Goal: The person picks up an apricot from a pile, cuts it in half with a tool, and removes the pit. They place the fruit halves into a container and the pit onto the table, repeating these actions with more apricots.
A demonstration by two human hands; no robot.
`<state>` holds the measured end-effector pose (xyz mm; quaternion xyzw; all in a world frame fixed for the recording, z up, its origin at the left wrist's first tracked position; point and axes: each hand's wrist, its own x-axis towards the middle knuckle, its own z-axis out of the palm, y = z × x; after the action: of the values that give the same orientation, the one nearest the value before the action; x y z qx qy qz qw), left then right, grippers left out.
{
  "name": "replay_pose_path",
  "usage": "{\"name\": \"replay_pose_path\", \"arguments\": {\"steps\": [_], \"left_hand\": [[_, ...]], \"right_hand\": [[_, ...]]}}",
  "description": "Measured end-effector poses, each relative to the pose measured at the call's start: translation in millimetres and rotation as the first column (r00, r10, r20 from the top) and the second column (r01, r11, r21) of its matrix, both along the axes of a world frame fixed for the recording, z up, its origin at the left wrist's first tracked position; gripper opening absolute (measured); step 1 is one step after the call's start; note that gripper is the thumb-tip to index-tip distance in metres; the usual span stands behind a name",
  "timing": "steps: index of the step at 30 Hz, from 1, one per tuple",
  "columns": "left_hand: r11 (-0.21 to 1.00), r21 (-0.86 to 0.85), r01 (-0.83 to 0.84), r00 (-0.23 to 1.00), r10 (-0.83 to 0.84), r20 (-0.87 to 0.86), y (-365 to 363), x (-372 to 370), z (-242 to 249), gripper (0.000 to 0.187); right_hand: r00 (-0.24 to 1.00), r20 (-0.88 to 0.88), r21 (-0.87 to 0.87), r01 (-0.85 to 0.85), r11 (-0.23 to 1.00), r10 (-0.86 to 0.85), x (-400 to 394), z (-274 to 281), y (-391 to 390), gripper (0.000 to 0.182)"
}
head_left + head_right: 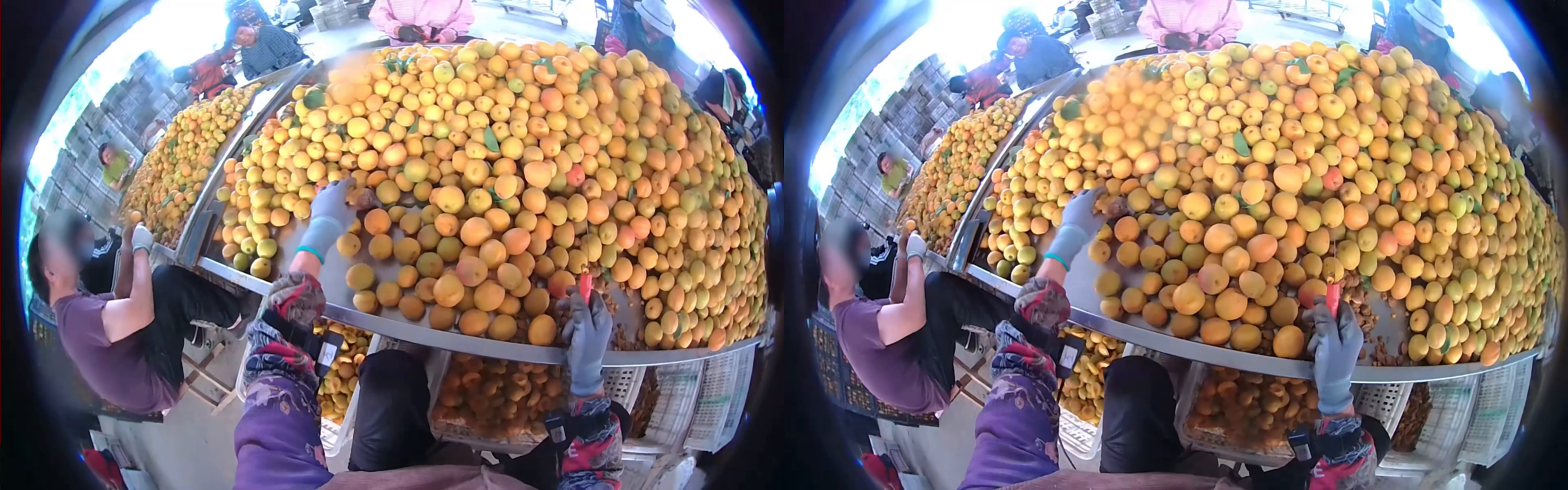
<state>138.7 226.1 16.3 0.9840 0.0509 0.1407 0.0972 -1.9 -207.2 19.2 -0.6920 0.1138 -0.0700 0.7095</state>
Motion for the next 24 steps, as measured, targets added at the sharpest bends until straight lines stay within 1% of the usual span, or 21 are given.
{"name": "replay_pose_path", "arguments": {"steps": [2, 3, 5, 6, 7, 8, 9, 10, 11, 12, 13, 14, 15, 16, 17, 18, 19, 20, 21, 22, 24], "left_hand": [[0.997, 0.060, 0.046, 0.997, -0.042, -0.062, 18, 17, -24, 0.042], [0.993, 0.074, 0.090, 0.991, -0.082, -0.102, 25, 26, -31, 0.041], [0.970, 0.110, 0.215, 0.973, -0.204, -0.106, 46, 49, -47, 0.034], [0.969, 0.033, 0.244, 0.967, -0.240, -0.087, 36, 48, -38, 0.031], [0.959, 0.033, 0.283, 0.958, -0.280, -0.064, 18, 38, -23, 0.030], [0.940, -0.090, 0.329, 0.943, -0.332, -0.014, 17, 38, -28, 0.031], [0.945, -0.047, 0.323, 0.947, -0.323, 0.008, 39, 49, -45, 0.032], [0.936, -0.157, 0.314, 0.949, -0.313, 0.033, 61, 59, -64, 0.033], [0.978, 0.020, 0.206, 0.978, -0.205, -0.033, 89, 75, -82, 0.036], [0.930, -0.104, 0.354, 0.935, -0.350, 0.056, 95, 76, -83, 0.040], [0.918, -0.172, 0.358, 0.934, -0.351, 0.071, 104, 71, -81, 0.038], [0.771, -0.574, 0.277, 0.954, -0.292, 0.068, 83, 55, -62, 0.034], [0.573, -0.802, 0.169, 0.972, -0.234, 0.038, 92, 52, -59, 0.026], [0.607, -0.794, 0.019, 0.993, -0.106, -0.057, 30, 11, -3, 0.025], [0.851, -0.421, 0.313, 0.950, -0.278, 0.145, 50, 8, -11, 0.030], [0.866, 0.079, 0.494, 0.832, -0.498, 0.245, 70, 5, -19, 0.034], [0.858, 0.082, 0.506, 0.823, -0.509, 0.251, 44, -6, -8, 0.034], [0.571, -0.522, 0.634, 0.773, -0.482, 0.413, -6, -35, 10, 0.040], [-0.031, -0.835, 0.549, 0.773, -0.361, 0.522, -49, -61, 23, 0.045], [-0.041, -0.831, 0.555, 0.765, -0.366, 0.529, -77, -78, 29, 0.045], [-0.515, -0.845, 0.148, 0.807, -0.431, 0.403, -121, -108, 36, 0.056]], "right_hand": [[1.000, 0.000, 0.020, -0.024, 1.000, 0.024, 1, -2, -3, 0.020], [0.996, 0.039, -0.138, -0.076, 0.988, 0.082, 0, -1, -7, 0.022], [0.999, -0.024, -0.166, -0.040, 0.985, 0.036, 2, -17, -12, 0.022], [0.993, 0.088, 0.144, -0.090, 0.986, 0.078, 1, -26, -6, 0.037], [0.992, 0.113, 0.138, -0.063, 0.988, 0.048, 6, -22, -4, 0.030], [0.989, -0.139, -0.137, -0.075, 0.988, 0.056, 1, -8, -7, 0.023], [0.973, 0.231, -0.362, 0.081, 0.929, 0.005, 6, -30, -5, 0.021], [0.946, 0.322, -0.340, 0.152, 0.928, -0.037, 8, -31, -2, 0.025], [0.981, 0.194, -0.340, 0.087, 0.936, -0.020, 5, -20, -5, 0.026], [0.998, 0.066, -0.316, 0.008, 0.949, 0.014, 2, -7, -7, 0.027], [0.999, 0.050, -0.299, -0.003, 0.954, 0.018, 1, -6, -9, 0.028], [0.998, 0.047, -0.280, -0.026, 0.960, 0.041, 0, -3, -11, 0.030], [0.998, 0.054, -0.282, 0.001, 0.960, 0.015, 0, -4, -12, 0.030], [0.994, 0.108, -0.213, 0.019, 0.977, 0.004, 0, -8, -11, 0.027], [0.987, 0.162, -0.142, 0.033, 0.989, -0.009, 0, -9, -11, 0.025], [0.985, 0.169, -0.142, 0.049, 0.989, -0.025, -2, -5, -11, 0.025], [0.986, 0.164, 0.110, -0.023, 0.994, 0.004, -3, -1, -10, 0.025], [0.985, 0.169, 0.353, -0.094, 0.931, 0.036, -5, 2, -9, 0.026], [0.982, 0.169, 0.389, -0.150, 0.909, 0.090, -4, -1, -7, 0.028], [0.981, 0.175, 0.383, -0.142, 0.913, 0.080, -12, 2, -5, 0.028], [0.939, 0.265, 0.255, -0.288, 0.923, 0.220, -23, 15, 6, 0.043]]}}
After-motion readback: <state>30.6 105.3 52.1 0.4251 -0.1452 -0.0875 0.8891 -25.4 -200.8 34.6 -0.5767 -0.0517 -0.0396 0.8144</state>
